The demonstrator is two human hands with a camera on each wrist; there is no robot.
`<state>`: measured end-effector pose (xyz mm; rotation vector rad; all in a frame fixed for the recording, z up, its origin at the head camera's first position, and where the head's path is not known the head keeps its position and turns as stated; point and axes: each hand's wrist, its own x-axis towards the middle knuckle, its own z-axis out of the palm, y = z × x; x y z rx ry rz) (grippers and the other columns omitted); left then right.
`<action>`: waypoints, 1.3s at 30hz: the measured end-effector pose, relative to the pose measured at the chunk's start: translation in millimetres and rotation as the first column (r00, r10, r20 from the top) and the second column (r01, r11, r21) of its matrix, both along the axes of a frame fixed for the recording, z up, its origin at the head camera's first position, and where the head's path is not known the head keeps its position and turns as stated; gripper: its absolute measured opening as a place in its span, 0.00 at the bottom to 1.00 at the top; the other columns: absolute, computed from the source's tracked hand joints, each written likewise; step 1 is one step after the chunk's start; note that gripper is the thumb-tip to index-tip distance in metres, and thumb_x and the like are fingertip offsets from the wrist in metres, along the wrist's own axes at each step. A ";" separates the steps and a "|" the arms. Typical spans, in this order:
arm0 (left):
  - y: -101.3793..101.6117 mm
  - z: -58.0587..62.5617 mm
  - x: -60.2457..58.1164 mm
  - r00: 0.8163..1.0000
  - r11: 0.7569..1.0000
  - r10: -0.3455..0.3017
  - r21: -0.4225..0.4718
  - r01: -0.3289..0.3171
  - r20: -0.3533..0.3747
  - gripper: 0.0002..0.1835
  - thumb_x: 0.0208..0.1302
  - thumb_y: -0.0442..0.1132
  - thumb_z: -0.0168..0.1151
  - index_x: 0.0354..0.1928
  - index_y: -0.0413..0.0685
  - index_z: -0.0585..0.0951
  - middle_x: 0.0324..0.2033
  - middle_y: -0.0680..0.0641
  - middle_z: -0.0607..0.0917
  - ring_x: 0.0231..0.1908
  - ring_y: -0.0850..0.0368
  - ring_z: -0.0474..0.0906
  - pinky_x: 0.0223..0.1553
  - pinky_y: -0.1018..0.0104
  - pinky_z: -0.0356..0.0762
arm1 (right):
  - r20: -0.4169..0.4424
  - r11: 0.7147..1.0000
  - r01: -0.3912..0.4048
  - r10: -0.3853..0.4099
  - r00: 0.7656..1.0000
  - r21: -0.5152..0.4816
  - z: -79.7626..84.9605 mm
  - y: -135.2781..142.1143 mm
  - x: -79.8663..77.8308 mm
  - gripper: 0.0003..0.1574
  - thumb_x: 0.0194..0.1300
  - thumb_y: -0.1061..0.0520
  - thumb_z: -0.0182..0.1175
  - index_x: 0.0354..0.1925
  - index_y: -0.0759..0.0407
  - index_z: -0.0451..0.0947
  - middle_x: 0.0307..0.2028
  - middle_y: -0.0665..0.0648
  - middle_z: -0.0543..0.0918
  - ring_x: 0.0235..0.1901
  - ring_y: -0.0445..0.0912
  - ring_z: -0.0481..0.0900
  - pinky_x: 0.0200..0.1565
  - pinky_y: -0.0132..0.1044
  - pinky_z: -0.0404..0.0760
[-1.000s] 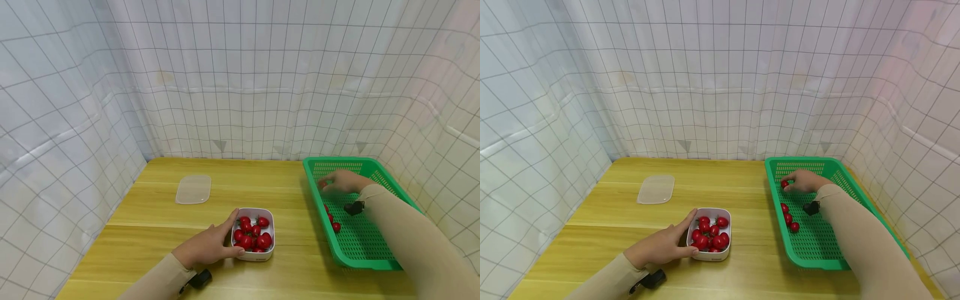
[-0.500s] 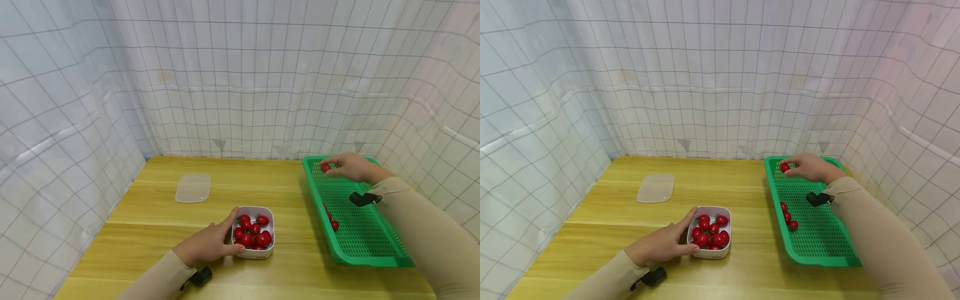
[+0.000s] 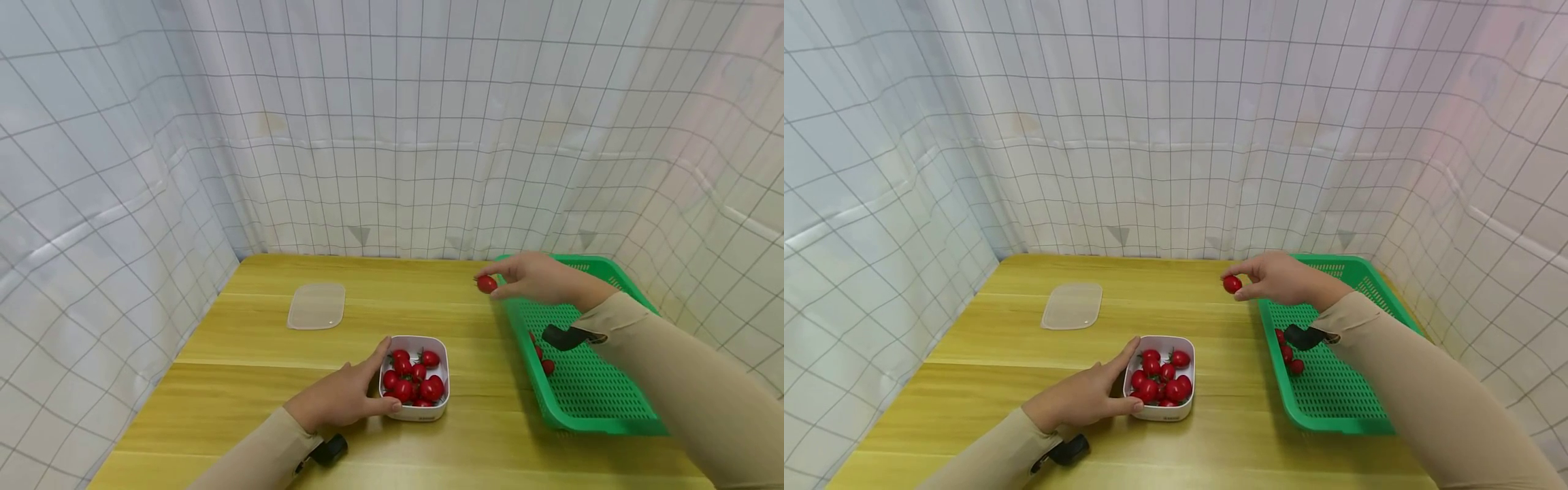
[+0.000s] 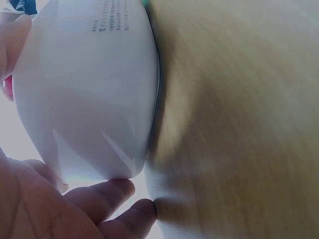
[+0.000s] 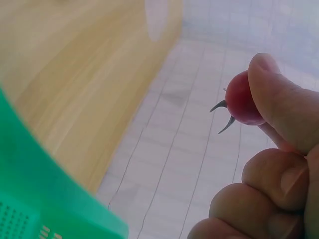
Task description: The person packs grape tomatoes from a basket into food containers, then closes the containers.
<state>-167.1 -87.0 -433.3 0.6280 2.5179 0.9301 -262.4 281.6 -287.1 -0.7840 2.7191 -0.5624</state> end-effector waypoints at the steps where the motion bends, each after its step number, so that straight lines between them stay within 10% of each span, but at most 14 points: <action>1: 0.0 0.1 0.0 1.000 1.000 0.002 -0.002 -0.002 0.000 0.60 0.67 0.68 0.65 0.87 0.56 0.40 0.82 0.43 0.58 0.79 0.42 0.62 0.80 0.31 0.46 | 0.008 1.000 -0.014 0.014 1.000 -0.010 -0.2 -4.5 1.4 0.28 0.74 0.48 0.66 0.69 0.44 0.79 0.15 0.43 0.57 0.17 0.40 0.57 0.26 0.34 0.64; 21: -1.2 -3.6 -2.2 1.000 1.000 -0.003 -0.022 0.003 -0.001 0.60 0.66 0.70 0.65 0.87 0.58 0.40 0.82 0.44 0.60 0.78 0.41 0.63 0.79 0.29 0.48 | 0.071 0.959 -0.281 0.282 0.957 -0.021 -23.9 -79.1 34.9 0.25 0.69 0.48 0.72 0.63 0.40 0.84 0.19 0.41 0.65 0.21 0.37 0.63 0.26 0.29 0.66; 39: -0.7 -1.4 -1.9 1.000 1.000 -0.003 -0.007 0.003 -0.008 0.60 0.67 0.69 0.65 0.87 0.56 0.40 0.82 0.44 0.59 0.78 0.41 0.64 0.79 0.28 0.48 | 0.139 0.948 -0.314 0.317 0.938 -0.045 -36.8 -94.5 48.5 0.28 0.69 0.52 0.72 0.67 0.43 0.83 0.20 0.42 0.67 0.22 0.37 0.64 0.24 0.29 0.64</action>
